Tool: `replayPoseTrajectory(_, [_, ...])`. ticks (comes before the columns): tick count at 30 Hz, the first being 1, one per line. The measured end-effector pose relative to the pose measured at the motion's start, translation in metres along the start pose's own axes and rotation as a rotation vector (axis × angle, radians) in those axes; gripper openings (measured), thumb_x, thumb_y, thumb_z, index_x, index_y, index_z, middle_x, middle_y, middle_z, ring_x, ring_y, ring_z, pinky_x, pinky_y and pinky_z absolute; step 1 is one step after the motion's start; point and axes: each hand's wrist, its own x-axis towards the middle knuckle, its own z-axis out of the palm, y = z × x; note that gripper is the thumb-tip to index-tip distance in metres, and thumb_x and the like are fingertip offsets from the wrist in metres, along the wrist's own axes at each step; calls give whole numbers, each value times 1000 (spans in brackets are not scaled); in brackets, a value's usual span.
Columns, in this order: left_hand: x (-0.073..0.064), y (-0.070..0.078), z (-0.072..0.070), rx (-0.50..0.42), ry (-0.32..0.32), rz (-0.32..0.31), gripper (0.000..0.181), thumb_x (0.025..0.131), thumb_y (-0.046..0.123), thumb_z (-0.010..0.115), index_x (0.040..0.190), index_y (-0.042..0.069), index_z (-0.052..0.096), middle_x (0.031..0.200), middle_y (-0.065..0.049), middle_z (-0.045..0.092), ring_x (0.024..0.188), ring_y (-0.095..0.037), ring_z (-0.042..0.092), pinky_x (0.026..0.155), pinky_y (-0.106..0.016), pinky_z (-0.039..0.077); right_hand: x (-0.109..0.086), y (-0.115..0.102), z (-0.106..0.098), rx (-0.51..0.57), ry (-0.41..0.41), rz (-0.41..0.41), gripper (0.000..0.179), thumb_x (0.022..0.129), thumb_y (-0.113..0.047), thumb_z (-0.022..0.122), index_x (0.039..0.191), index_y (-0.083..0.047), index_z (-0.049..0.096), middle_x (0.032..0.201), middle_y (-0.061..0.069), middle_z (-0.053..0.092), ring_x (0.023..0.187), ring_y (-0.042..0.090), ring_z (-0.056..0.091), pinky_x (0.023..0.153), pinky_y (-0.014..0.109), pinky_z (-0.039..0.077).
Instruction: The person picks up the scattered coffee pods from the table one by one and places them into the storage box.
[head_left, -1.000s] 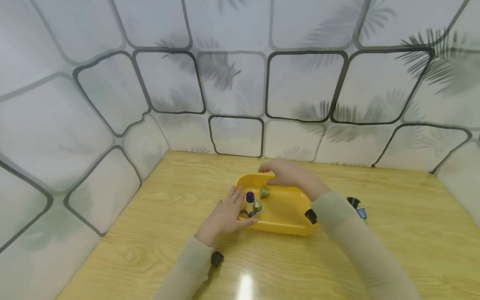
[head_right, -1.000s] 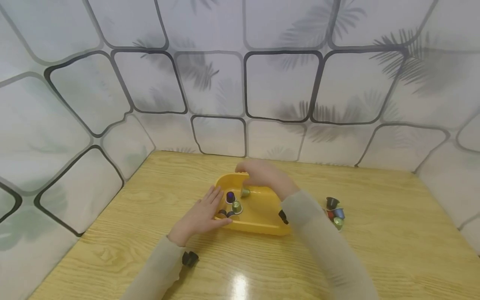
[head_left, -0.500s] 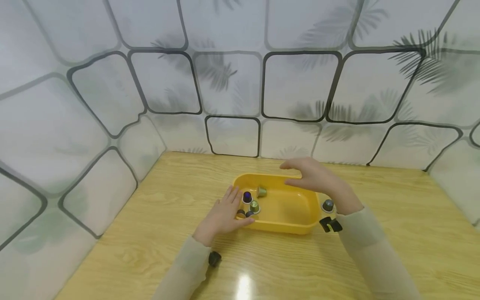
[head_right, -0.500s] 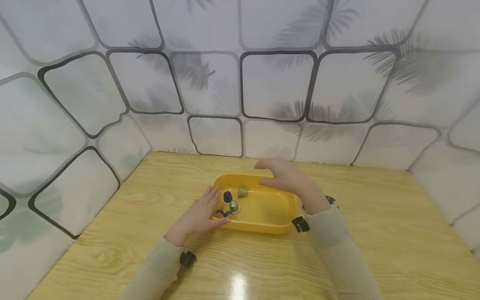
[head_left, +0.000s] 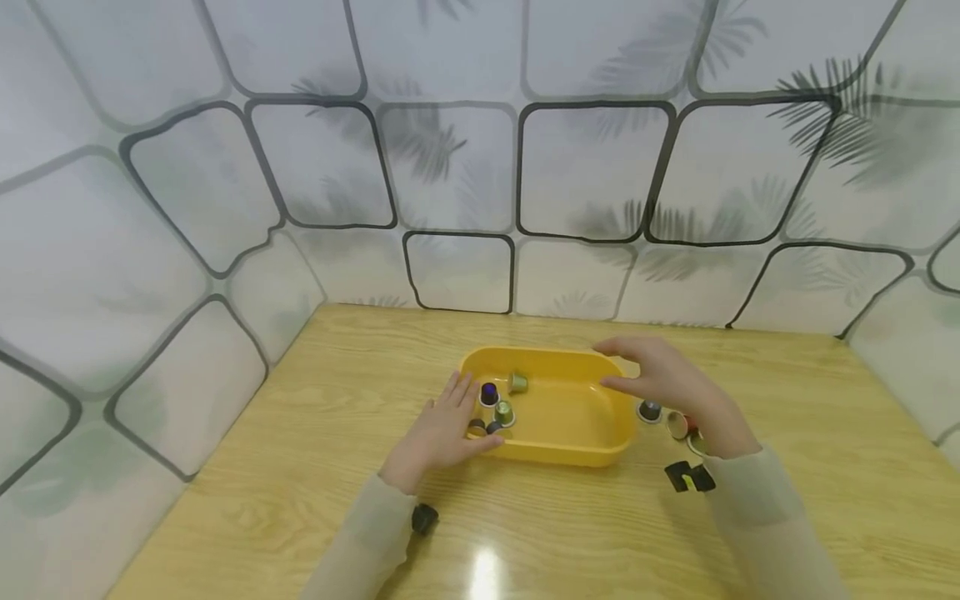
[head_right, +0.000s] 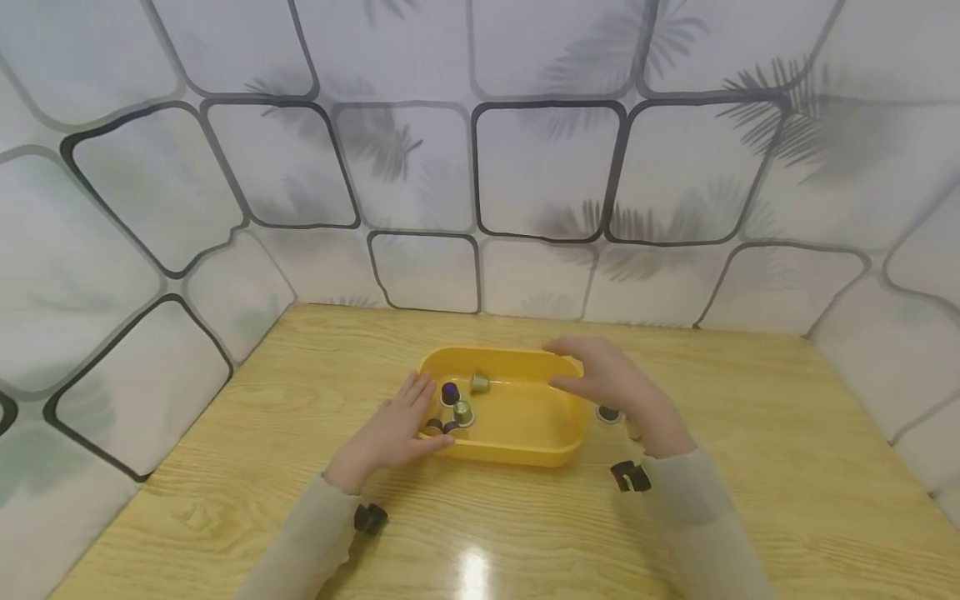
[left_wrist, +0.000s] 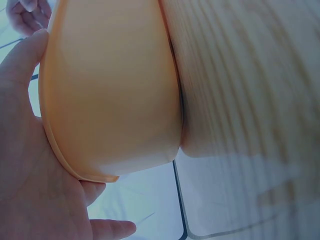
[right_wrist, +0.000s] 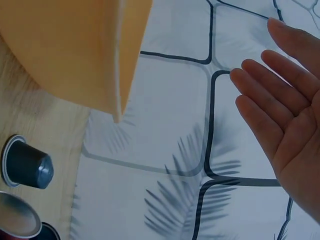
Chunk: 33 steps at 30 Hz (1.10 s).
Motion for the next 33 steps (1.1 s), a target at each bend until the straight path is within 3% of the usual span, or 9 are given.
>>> replayPoseTrajectory(11, [0, 2, -1, 0, -5, -9, 89, 82, 63, 41, 140, 1, 16, 146, -12, 4, 132, -23, -6, 96, -57, 19, -24, 29, 10, 53, 119, -32, 43, 77, -12, 68, 115, 4, 55, 112, 19, 57, 101, 32, 53, 82, 43, 44])
replayPoseTrajectory(19, [0, 0, -1, -15, -3, -4, 90, 81, 65, 40, 141, 1, 16, 146, -13, 5, 132, -23, -5, 96, -57, 19, -44, 47, 8, 67, 70, 65, 46, 79, -17, 67, 117, 5, 53, 112, 22, 55, 102, 37, 52, 82, 46, 42])
replayPoseTrajectory(33, [2, -1, 1, 5, 4, 6, 91, 81, 66, 39, 140, 1, 16, 146, -14, 5, 132, -23, -5, 96, -57, 20, -68, 61, 0, -19, 67, 97, 42, 79, -17, 67, 113, 5, 56, 108, 21, 58, 97, 36, 55, 78, 45, 45])
